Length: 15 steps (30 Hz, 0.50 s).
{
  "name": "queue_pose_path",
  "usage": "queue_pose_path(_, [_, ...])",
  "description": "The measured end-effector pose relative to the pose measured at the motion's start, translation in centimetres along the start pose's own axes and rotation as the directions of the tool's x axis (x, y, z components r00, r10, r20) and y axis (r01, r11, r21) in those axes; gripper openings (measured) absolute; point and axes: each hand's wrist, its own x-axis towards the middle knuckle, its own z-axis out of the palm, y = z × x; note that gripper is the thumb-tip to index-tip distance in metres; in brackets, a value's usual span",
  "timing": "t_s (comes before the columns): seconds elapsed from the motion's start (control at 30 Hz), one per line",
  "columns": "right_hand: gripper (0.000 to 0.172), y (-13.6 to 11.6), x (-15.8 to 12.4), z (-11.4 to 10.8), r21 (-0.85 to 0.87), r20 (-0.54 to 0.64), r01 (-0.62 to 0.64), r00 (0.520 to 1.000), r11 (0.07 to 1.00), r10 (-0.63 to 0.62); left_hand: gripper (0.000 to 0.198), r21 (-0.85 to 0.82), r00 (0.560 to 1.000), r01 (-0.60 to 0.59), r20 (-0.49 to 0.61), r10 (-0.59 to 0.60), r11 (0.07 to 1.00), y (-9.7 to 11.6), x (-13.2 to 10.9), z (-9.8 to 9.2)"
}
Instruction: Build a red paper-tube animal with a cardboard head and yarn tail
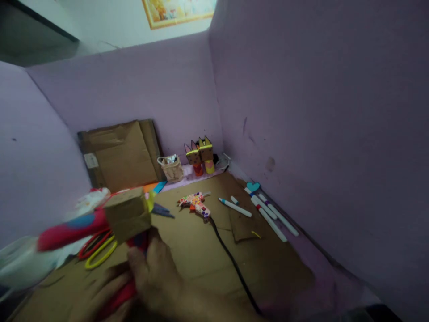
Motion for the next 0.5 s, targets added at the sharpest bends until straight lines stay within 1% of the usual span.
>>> queue_pose_path(0.07, [0.039, 0.7, 0.7, 0.0, 0.183, -0.078, -0.117, 0.988, 0.976, 0.133, 0.045, -0.033, 0.996, 0.055, 0.071, -0.052, 0.998, 0.5, 1.8, -0.9])
queue_pose_path(0.13, [0.044, 1.0, 1.5, -0.1, 0.393, -0.118, -0.210, 0.954, 0.895, 0.276, 0.061, -0.140, 0.984, 0.153, 0.110, -0.138, 0.978, 1.1, 3.9, -2.1])
queue_pose_path(0.17, [0.045, 1.0, 1.9, -0.1, 0.481, -0.120, -0.240, 0.935, 0.843, 0.334, 0.068, -0.173, 0.972, 0.214, 0.135, -0.192, 0.961, 1.4, 4.9, -2.8])
queue_pose_path(0.23, [0.047, 0.8, 2.6, -0.3, 0.606, -0.092, -0.293, 0.898, 0.739, 0.431, 0.074, -0.215, 0.947, 0.312, 0.146, -0.285, 0.925, 1.7, 6.2, -4.0])
queue_pose_path(0.3, [0.050, 0.4, 3.1, -0.5, 0.676, -0.062, -0.332, 0.864, 0.658, 0.499, 0.074, -0.264, 0.931, 0.365, 0.116, -0.346, 0.893, 1.7, 6.6, -4.6])
queue_pose_path(0.37, [0.052, 0.1, 3.4, -0.8, 0.727, -0.070, -0.325, 0.841, 0.605, 0.536, 0.071, -0.341, 0.920, 0.381, 0.048, -0.389, 0.859, 1.6, 6.3, -4.4])
queue_pose_path(0.43, [0.052, -0.1, 3.6, -1.1, 0.763, -0.102, -0.282, 0.835, 0.581, 0.540, 0.068, -0.438, 0.894, 0.395, -0.019, -0.447, 0.808, 1.4, 5.5, -3.3])
queue_pose_path(0.47, [0.052, -0.1, 3.7, -1.1, 0.776, -0.116, -0.260, 0.837, 0.574, 0.535, 0.068, -0.482, 0.874, 0.417, -0.020, -0.485, 0.771, 1.4, 5.0, -2.5])
queue_pose_path(0.5, [0.052, -0.1, 3.7, -1.1, 0.785, -0.125, -0.242, 0.840, 0.570, 0.528, 0.067, -0.514, 0.852, 0.454, 0.012, -0.524, 0.727, 1.4, 4.6, -1.7])
